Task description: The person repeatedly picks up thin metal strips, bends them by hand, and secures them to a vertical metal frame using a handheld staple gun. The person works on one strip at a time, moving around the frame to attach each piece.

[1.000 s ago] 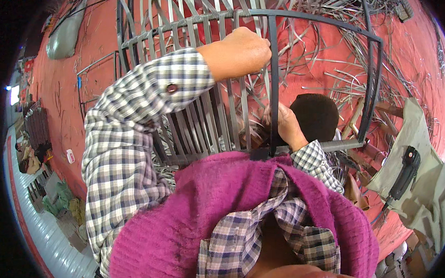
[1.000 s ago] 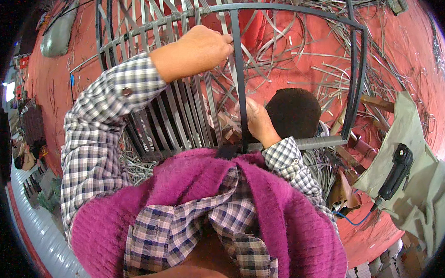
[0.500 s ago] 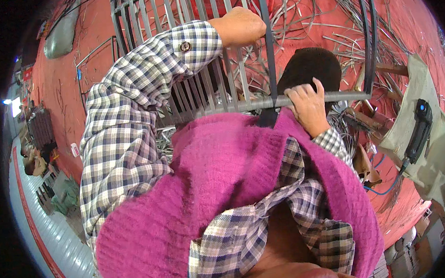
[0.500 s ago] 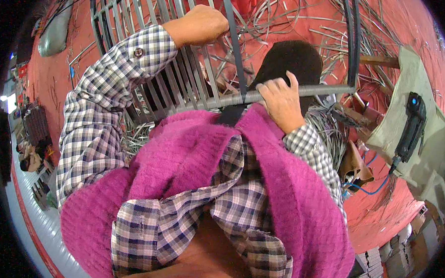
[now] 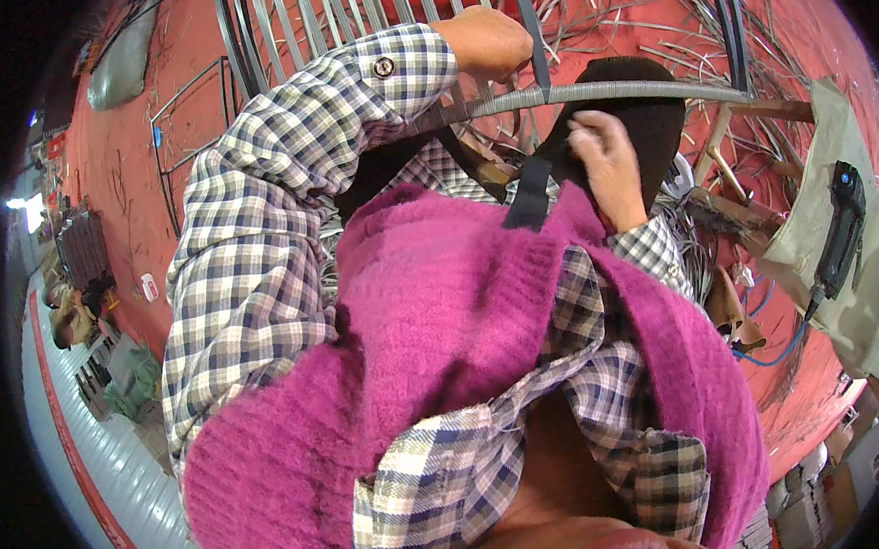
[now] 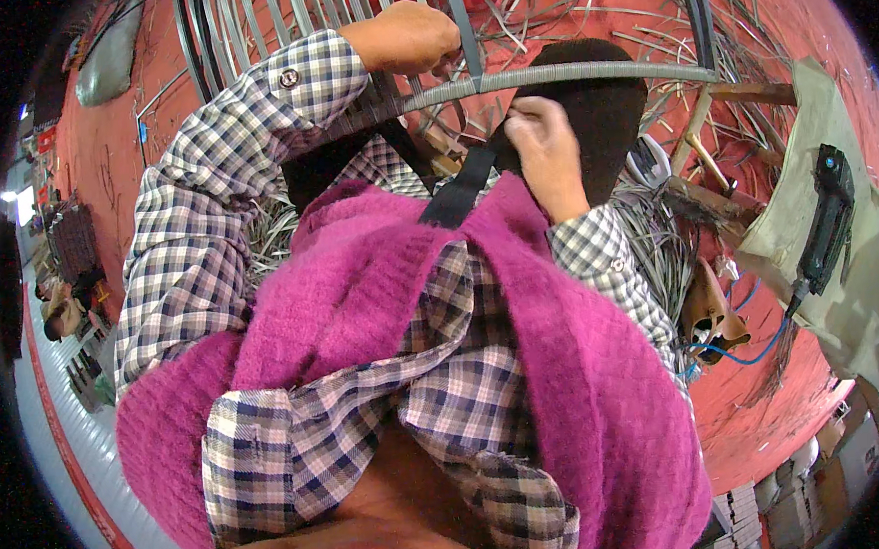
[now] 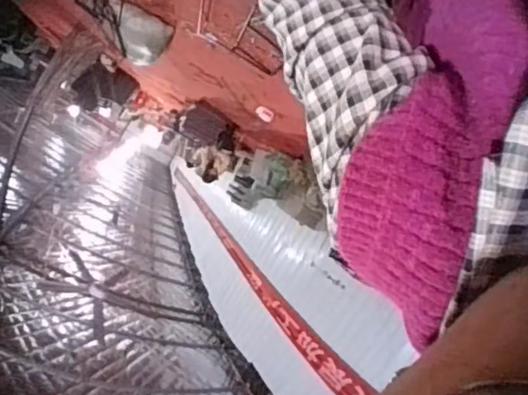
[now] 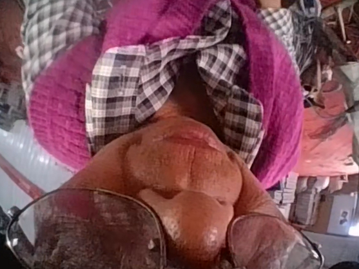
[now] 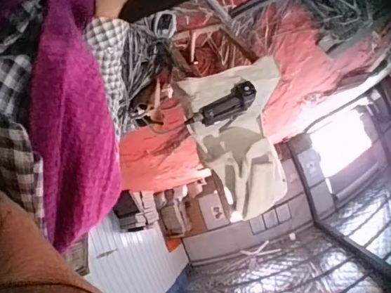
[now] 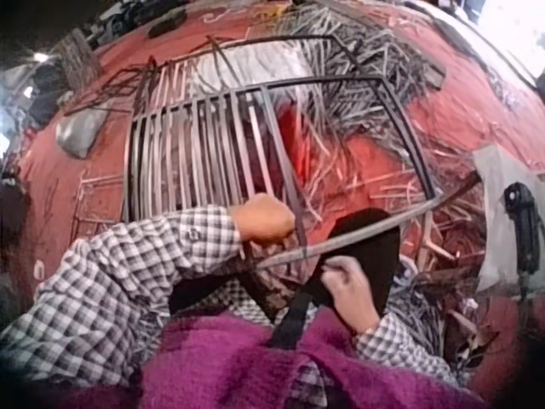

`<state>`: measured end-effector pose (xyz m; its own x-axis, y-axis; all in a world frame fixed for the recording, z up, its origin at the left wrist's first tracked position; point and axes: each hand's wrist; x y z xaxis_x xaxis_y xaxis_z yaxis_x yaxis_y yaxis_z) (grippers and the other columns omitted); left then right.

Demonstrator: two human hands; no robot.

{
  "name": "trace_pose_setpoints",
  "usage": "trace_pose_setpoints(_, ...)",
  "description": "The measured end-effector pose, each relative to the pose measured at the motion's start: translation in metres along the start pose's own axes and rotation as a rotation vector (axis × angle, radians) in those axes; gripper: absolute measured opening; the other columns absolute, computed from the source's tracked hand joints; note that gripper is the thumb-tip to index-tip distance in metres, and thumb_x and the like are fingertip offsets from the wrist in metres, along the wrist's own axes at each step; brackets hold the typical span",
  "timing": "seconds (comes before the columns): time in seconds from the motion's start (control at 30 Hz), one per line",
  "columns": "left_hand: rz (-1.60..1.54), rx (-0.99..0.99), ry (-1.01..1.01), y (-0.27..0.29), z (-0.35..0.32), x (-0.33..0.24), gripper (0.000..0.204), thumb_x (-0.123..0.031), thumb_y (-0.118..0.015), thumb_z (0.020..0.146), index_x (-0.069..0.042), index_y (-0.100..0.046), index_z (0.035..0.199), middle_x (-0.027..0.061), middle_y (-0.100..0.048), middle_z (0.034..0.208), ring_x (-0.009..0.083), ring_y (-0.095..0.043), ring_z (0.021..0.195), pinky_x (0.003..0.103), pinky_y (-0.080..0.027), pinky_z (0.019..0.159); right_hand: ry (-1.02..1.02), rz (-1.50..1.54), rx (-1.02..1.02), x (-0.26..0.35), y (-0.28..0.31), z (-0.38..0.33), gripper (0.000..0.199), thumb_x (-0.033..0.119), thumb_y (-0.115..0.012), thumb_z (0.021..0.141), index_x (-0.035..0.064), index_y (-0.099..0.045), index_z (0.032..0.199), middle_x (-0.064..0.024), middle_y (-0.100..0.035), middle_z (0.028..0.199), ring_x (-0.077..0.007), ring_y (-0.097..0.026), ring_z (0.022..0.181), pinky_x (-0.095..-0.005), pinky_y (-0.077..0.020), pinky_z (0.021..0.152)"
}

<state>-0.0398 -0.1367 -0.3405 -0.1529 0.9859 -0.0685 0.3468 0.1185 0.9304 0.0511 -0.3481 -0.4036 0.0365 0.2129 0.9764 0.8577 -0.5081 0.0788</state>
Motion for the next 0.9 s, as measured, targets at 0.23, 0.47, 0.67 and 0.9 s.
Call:
trace_pose_setpoints(0.23,-0.083,-0.045,0.017,-0.008,0.001,0.007,0.019,-0.025,-0.071,0.068,-0.011,-0.07,0.082,0.0087,-0.066,0.079,0.0258,-0.064,0.079,0.038,-0.048,0.068,-0.239,0.044,0.619,-0.023,-0.045,0.045,0.03,0.023,-0.042,0.096,-0.0038,-0.055,0.1,-0.0092,-0.063,0.077,-0.0169,-0.063,0.065,-0.025,-0.0477,0.06)
trace_pose_setpoints(0.47,-0.254,-0.661,0.108,-0.033,-0.06,-0.029,0.051,-0.037,-0.079,0.059,-0.013,-0.055,0.098,0.0022,-0.055,0.114,0.0263,-0.044,0.118,0.043,-0.031,0.098,-0.368,0.158,0.61,-0.022,-0.032,0.02,0.034,0.025,-0.034,0.1,-0.0013,-0.055,0.094,-0.0054,-0.058,0.066,-0.0156,-0.06,0.055,-0.0241,-0.0438,0.053)
trace_pose_setpoints(0.67,-0.197,-0.684,0.122,-0.048,-0.059,-0.041,0.057,-0.031,-0.081,0.056,-0.012,-0.053,0.102,0.0002,-0.054,0.113,0.0221,-0.043,0.12,0.043,-0.028,0.101,-0.34,0.141,0.601,-0.008,-0.031,0.016,0.032,0.025,-0.035,0.099,0.0002,-0.053,0.089,-0.0015,-0.049,0.059,-0.0128,-0.052,0.048,-0.0245,-0.0401,0.048)
trace_pose_setpoints(0.9,-0.157,-0.706,0.015,-0.061,-0.059,-0.049,0.041,-0.026,-0.075,0.062,-0.016,-0.058,0.099,-0.0019,-0.057,0.102,0.0191,-0.049,0.109,0.041,-0.032,0.096,-0.505,0.503,0.513,0.007,-0.026,-0.004,0.029,0.025,-0.039,0.099,0.0025,-0.051,0.085,0.0046,-0.038,0.057,-0.0067,-0.034,0.043,-0.0229,-0.0297,0.04)
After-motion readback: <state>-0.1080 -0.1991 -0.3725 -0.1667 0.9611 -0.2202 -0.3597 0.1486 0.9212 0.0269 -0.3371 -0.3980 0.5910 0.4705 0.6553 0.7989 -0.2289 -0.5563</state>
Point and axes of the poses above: each hand's wrist, its own z-axis towards the middle knuckle, its own y-axis out of the back of the hand, x = y × z
